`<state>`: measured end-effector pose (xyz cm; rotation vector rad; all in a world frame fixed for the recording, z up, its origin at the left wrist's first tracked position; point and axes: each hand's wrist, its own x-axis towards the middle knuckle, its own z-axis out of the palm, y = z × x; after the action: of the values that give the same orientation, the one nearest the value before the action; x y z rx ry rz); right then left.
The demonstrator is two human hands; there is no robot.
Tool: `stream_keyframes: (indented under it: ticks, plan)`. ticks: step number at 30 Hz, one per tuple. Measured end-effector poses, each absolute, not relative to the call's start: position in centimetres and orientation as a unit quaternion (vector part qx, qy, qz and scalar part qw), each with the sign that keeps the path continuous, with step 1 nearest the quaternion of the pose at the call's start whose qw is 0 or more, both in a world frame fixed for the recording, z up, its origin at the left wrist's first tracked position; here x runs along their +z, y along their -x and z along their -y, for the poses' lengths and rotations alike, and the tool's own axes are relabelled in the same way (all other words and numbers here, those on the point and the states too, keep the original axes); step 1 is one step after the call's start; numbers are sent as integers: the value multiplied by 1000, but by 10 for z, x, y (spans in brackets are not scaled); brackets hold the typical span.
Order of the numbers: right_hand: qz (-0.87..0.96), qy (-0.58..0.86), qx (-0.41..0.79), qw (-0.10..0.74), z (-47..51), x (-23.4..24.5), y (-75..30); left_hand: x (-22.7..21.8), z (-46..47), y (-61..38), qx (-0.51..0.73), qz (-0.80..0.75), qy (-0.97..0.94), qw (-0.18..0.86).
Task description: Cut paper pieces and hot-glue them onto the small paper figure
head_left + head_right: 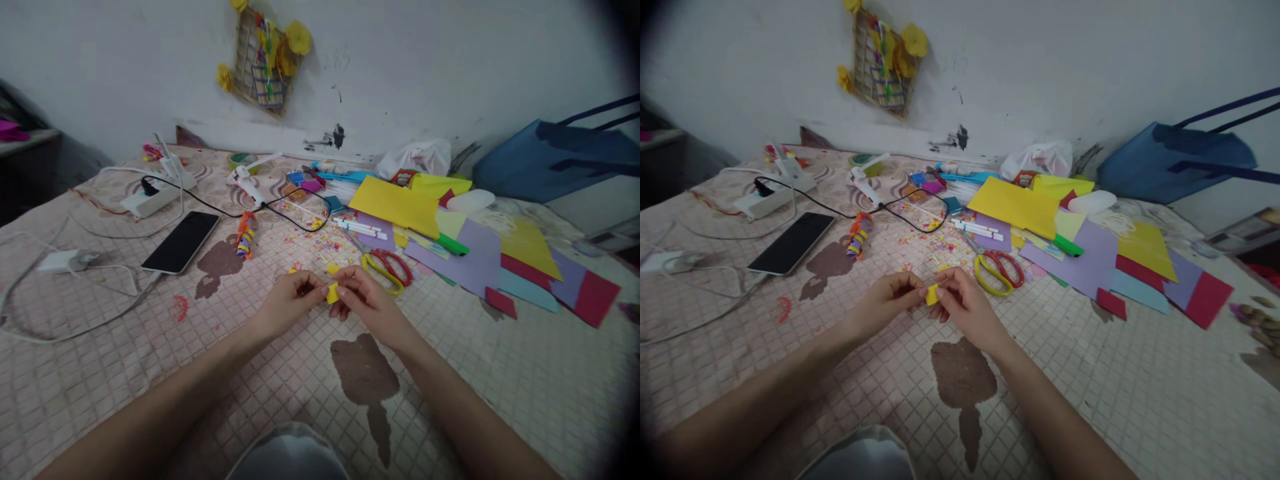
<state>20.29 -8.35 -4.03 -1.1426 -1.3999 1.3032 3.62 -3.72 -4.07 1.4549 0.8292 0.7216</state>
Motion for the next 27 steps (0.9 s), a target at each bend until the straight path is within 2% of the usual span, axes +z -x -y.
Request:
stream_keyframes:
  ticks: [4, 7, 17, 21, 27]
  plan:
    - [622, 464, 432, 460, 84, -38, -207, -37, 35, -34, 293, -367, -562, 681]
    - [663, 458, 380, 454, 84, -39, -207, -37, 35, -33, 279, -359, -564, 690]
    - [649, 497, 291, 497, 87, -40, -203, -38, 42, -36, 358, -290, -680, 571]
    - [648, 489, 300, 500, 89, -37, -201, -37, 46, -38, 370, -311, -673, 559]
    - [574, 493, 396, 520, 89, -39, -197, -37, 48, -38, 397, -314, -642, 575]
